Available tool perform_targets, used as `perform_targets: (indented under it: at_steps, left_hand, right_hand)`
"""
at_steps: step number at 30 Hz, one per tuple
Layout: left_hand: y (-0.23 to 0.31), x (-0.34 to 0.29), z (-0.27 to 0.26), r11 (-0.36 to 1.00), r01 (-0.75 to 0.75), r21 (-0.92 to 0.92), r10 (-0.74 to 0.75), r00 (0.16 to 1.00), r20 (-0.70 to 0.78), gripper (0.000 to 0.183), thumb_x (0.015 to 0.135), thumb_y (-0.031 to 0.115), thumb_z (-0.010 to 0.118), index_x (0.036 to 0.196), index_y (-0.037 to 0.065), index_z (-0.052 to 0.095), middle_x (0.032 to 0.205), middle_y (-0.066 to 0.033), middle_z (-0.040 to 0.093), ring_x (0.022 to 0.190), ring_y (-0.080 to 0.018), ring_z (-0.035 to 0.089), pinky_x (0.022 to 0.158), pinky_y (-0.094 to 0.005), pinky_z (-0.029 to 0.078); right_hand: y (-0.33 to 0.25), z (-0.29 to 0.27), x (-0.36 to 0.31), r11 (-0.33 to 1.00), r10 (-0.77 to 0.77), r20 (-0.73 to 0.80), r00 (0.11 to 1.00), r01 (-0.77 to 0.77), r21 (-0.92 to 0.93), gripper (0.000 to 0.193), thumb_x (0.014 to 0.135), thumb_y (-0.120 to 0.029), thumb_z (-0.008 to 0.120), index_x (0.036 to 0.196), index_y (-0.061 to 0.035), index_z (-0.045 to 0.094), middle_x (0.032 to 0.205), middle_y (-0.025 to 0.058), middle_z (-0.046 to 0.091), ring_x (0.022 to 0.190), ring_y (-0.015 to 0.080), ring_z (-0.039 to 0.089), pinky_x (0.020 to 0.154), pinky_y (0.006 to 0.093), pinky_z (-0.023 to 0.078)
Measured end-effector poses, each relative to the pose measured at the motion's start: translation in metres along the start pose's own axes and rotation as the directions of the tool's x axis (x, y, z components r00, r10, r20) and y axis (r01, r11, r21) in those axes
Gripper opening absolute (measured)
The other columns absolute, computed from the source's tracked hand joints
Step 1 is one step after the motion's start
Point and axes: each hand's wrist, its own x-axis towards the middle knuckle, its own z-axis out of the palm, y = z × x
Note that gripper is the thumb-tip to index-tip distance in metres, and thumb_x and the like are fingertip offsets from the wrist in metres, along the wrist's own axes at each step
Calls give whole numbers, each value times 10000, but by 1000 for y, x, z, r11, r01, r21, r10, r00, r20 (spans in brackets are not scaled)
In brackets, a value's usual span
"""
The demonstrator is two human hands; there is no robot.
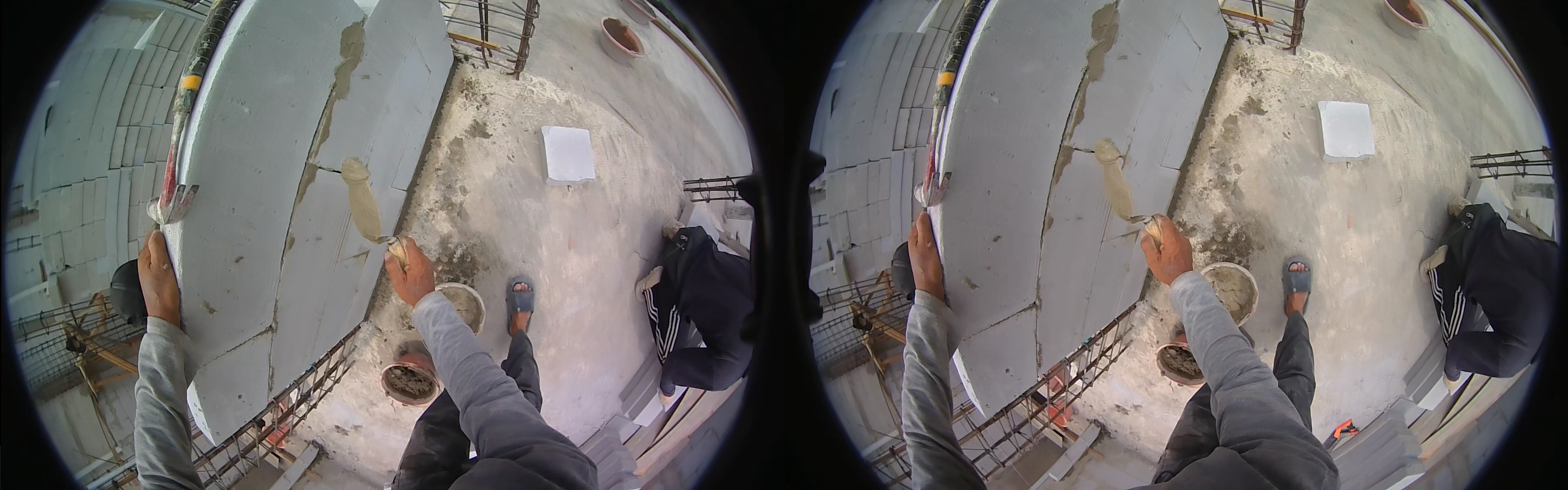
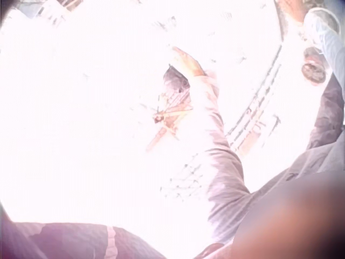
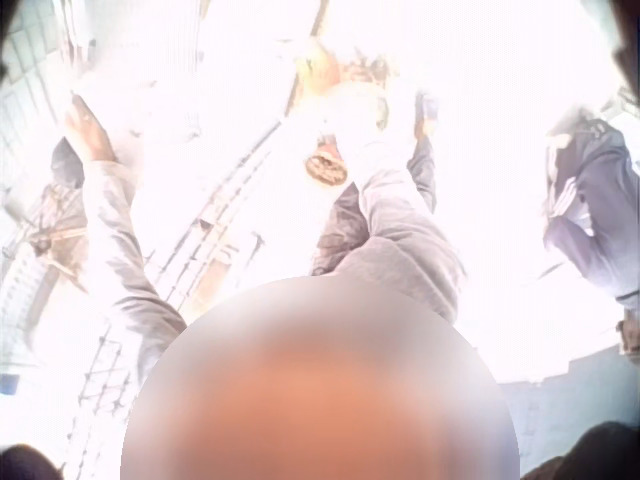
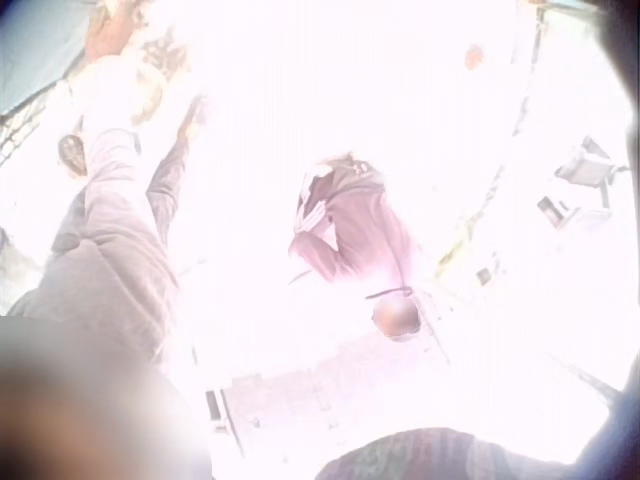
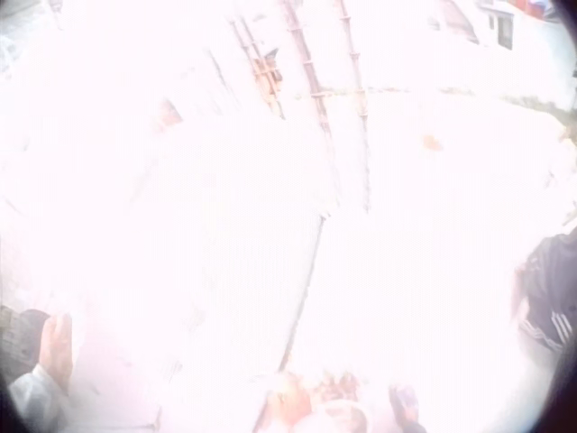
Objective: The person lifts and positions a long white concrete block, taps it with a hammer, measures it with a tape measure, and applies mortar with a trowel to the block's edge. The person also uses a wooden block to press the mortar into the joint.
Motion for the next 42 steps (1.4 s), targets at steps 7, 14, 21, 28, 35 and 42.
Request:
perform_targets:
  at_steps: [7, 14, 21, 28, 35, 42]
  left_hand:
    - [7, -5, -2, 1000, -8, -30, 10, 996, 86, 537, 1035, 361, 392, 1304, -80, 538, 1175, -165, 628, 1078, -216, 562, 997, -295, 389]
    - [-2, 0, 0, 993, -112, -33, 115, 990, 78, 461, 1048, 303, 385, 1257, -63, 574, 1123, -125, 632, 1021, -192, 553, 957, -293, 397]
    - [-9, -1, -1, 995, -64, -72, 70, 994, 85, 453, 1053, 294, 387, 1261, -65, 569, 1134, -116, 631, 1029, -184, 549, 966, -296, 393]
    - [-12, 4, -3, 986, -109, -129, 127, 982, 140, 455, 1059, 299, 380, 1258, -66, 564, 1106, -101, 634, 1006, -161, 541, 941, -284, 396]
    - [-4, -4, 5, 971, -151, -186, 169, 982, 86, 432, 1048, 350, 398, 1059, -40, 584, 903, -44, 580, 826, -118, 480, 792, -270, 412]
    - [7, -6, 3, 990, -124, -64, 130, 986, 103, 472, 1050, 282, 381, 1322, -73, 530, 1178, -189, 643, 1074, -240, 581, 988, -316, 402]
  right_hand:
    - [-31, 81, -25, 996, 49, 43, 998, -45, -78, 494, 838, -107, 628, 1282, 37, 468, 1040, 259, 623, 907, 427, 644, 773, 445, 532]
    - [-37, 68, -22, 996, 83, -12, 996, -83, -26, 471, 804, -47, 614, 1223, 32, 414, 967, 259, 586, 839, 452, 620, 717, 475, 505]
    - [-17, 74, -2, 949, 294, 240, 925, -255, -184, 462, 802, -50, 613, 1200, 36, 396, 956, 283, 598, 868, 470, 612, 770, 477, 501]
    - [-6, 53, 16, 802, 481, 239, 843, -534, 269, 442, 816, -115, 631, 1202, 3, 449, 801, 167, 609, 740, 279, 611, 706, 396, 494]
    - [-27, 50, 40, 852, 278, 310, 909, -383, 357, 371, 856, -9, 604, 1208, -45, 491, 705, 3, 528, 521, 93, 492, 449, 269, 416]
    - [-78, 37, 17, 873, 77, 357, 931, -236, 427, 306, 852, -2, 594, 1136, -51, 490, 710, 0, 512, 532, 75, 493, 451, 254, 428]
